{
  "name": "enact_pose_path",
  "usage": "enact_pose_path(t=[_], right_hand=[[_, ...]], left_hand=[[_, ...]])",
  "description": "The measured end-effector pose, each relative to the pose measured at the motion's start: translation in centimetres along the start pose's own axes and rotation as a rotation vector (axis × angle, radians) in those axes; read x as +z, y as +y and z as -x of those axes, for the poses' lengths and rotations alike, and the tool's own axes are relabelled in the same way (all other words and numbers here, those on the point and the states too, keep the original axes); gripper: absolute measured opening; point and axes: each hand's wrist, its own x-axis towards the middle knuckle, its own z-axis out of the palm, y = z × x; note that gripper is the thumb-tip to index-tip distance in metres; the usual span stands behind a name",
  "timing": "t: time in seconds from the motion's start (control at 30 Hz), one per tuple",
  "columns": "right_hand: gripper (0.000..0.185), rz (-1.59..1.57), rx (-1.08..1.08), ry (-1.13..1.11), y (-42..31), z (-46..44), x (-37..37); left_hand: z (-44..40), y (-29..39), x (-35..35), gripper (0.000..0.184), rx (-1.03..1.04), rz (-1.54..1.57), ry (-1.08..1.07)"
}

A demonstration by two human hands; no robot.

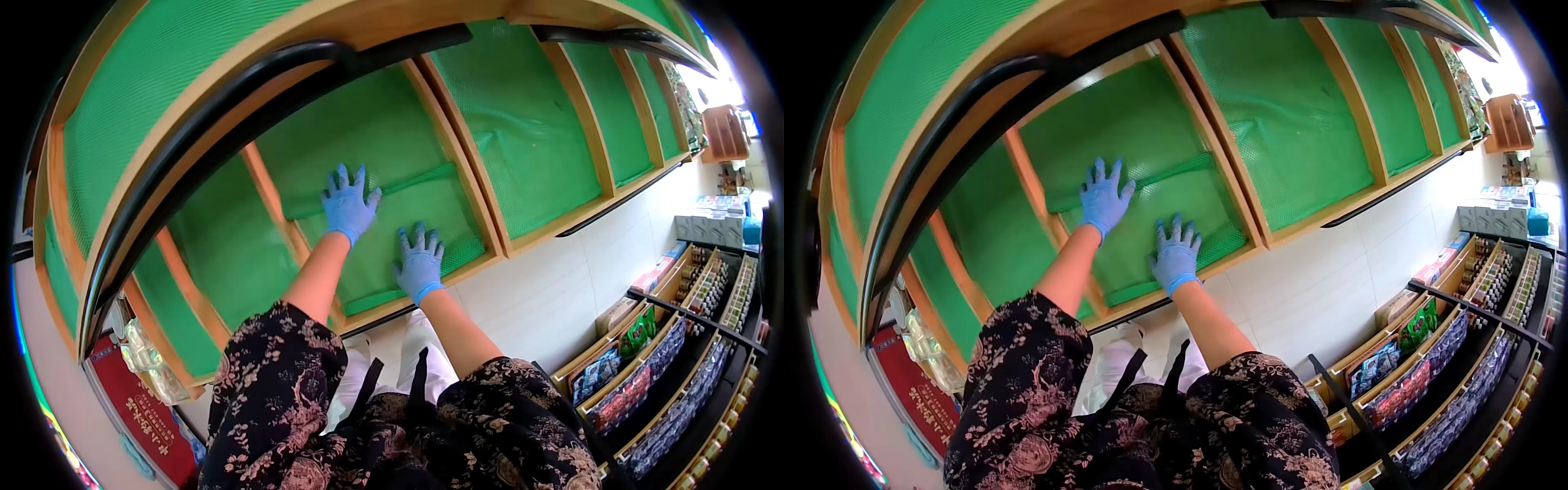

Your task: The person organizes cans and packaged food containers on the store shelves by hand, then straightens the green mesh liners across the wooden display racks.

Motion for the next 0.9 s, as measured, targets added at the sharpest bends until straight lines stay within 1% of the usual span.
enact_pose_path(t=[0.13,0.2,0.3,0.4,0.43,0.5,0.6,0.7,0.73,0.77,0.83,0.9], right_hand=[[0.078,-0.082,-0.036,-0.014,1.7,-0.8,0.4],[0.078,-0.135,-0.063,0.021,2.0,-0.7,0.8],[0.079,-0.135,-0.063,0.023,2.1,-0.8,0.5],[0.083,-0.117,0.010,-0.009,1.9,-0.8,-0.3],[0.084,-0.085,0.004,0.007,1.9,-0.8,0.3],[0.085,-0.021,0.009,0.056,2.3,-1.2,2.1],[0.086,0.087,-0.024,0.166,2.7,-0.5,3.5],[0.080,-0.263,0.049,-0.003,2.4,1.5,-1.8],[0.081,-0.269,0.020,0.109,2.6,2.4,-1.8],[0.080,-0.347,0.028,0.198,3.2,3.5,-2.7],[0.078,-0.519,-0.029,0.355,3.7,7.5,-4.6],[0.074,-0.607,-0.052,0.379,4.7,10.9,-6.7]], left_hand=[[-4.4,0.4,1.8,0.067,-0.064,-0.130,-0.021],[-7.3,-0.5,1.5,0.070,-0.072,-0.185,0.005],[-11.4,-2.4,1.1,0.070,-0.074,-0.264,-0.003],[-12.3,-2.1,-0.6,0.073,-0.120,-0.243,-0.047],[-12.0,-2.1,-0.1,0.074,-0.129,-0.208,-0.004],[-10.4,-1.5,0.9,0.078,-0.125,-0.130,0.093],[-3.7,2.0,-0.1,0.081,0.046,-0.055,0.040],[3.8,3.8,0.5,0.080,0.227,0.087,0.007],[7.2,4.1,-0.1,0.080,0.256,0.079,-0.074],[9.4,4.7,-0.7,0.081,0.319,0.078,-0.135],[13.5,4.4,-2.7,0.080,0.364,0.198,-0.139],[16.4,4.8,-5.6,0.081,0.437,0.259,-0.181]])
